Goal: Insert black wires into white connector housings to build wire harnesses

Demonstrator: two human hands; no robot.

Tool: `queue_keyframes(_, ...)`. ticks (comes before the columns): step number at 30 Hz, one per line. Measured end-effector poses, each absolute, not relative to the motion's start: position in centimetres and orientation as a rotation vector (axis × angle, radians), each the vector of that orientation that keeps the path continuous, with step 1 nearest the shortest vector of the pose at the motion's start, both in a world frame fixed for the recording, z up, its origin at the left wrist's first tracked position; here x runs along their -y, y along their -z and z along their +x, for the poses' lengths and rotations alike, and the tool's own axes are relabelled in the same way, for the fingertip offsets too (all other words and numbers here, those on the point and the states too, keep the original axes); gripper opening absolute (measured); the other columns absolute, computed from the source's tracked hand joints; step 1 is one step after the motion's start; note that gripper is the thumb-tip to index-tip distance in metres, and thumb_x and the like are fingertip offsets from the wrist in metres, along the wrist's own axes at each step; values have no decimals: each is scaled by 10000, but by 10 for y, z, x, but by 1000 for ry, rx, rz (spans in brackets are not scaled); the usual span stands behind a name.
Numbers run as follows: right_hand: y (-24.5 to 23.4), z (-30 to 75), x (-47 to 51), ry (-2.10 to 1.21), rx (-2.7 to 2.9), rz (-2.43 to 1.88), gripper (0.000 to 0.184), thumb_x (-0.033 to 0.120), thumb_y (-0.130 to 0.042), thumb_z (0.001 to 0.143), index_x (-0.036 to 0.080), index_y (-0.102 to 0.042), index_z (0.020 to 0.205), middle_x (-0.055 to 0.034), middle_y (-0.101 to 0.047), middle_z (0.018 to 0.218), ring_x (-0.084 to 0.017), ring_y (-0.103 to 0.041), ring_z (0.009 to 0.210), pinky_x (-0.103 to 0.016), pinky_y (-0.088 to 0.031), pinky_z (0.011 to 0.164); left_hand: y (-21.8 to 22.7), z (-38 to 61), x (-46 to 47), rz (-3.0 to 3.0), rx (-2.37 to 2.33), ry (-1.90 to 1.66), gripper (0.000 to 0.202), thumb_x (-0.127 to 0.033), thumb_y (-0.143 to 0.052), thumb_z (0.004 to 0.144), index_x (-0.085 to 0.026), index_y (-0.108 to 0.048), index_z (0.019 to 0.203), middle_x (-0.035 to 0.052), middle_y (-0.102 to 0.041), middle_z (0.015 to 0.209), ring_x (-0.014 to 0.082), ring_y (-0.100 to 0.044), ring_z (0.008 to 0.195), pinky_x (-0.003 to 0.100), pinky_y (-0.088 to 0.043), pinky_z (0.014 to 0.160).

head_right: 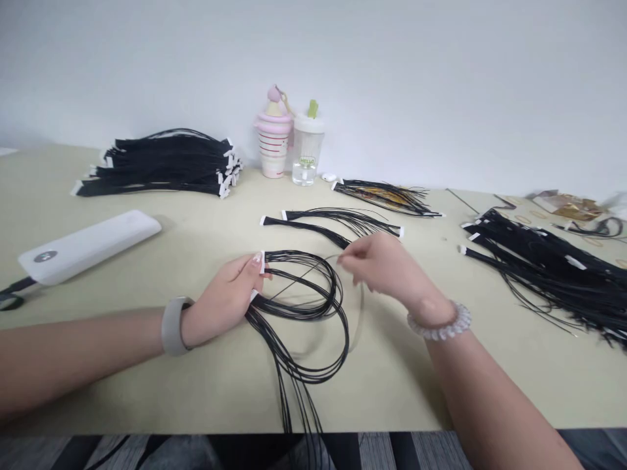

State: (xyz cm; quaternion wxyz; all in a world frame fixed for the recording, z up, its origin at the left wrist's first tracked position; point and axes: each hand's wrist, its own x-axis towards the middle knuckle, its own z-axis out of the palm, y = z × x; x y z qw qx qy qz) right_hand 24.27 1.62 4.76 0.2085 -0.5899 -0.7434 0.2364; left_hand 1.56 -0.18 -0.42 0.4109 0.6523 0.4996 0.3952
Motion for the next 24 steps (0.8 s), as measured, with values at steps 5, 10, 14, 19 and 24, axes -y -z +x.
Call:
queue_keyframes(5,-48,263,-35,-589,1266,-1257,207,267,-605,730,172,-623,912,-89,-621,950,-131,-600,775,-261,-488,657,4,14,2,1671,-1259,-985,435,-439,-261,889,-177,-382,564,6,-472,601,152,-526,716,256,-400,642)
queue_keyframes(10,-48,256,-32,-634,1090,-1068,257,238,-520,800,222,-523,1056,-26,-556,802,-57,-494,544,-230,-436,531,6,15,2,1678,-1227,-974,442,-444,-260,889,-175,-388,562,2,-463,587,148,-520,690,265,-407,661)
queue_keyframes(14,-46,235,-17,-793,1397,-1177,363,240,-551,788,235,-449,1136,29,-545,650,-79,-487,479,-216,-401,442,8,14,1,1698,-1209,-981,444,-445,-253,892,-173,-395,571,0,-451,597,142,-504,687,259,-395,653)
queue_keyframes(19,-37,207,3,-541,1971,-1301,190,327,-546,805,162,-599,728,-13,-602,665,-82,-501,562,-210,-392,514,6,13,2,1724,-1221,-984,434,-433,-257,895,-170,-400,581,-5,-458,606,122,-471,631,247,-379,629)
queue_keyframes(24,-29,193,10,-333,2115,-1263,227,299,-509,831,152,-587,675,20,-540,568,-56,-414,506,-195,-320,503,4,13,3,1730,-1200,-971,427,-421,-268,896,-166,-402,581,-10,-450,582,108,-431,574,236,-363,593)
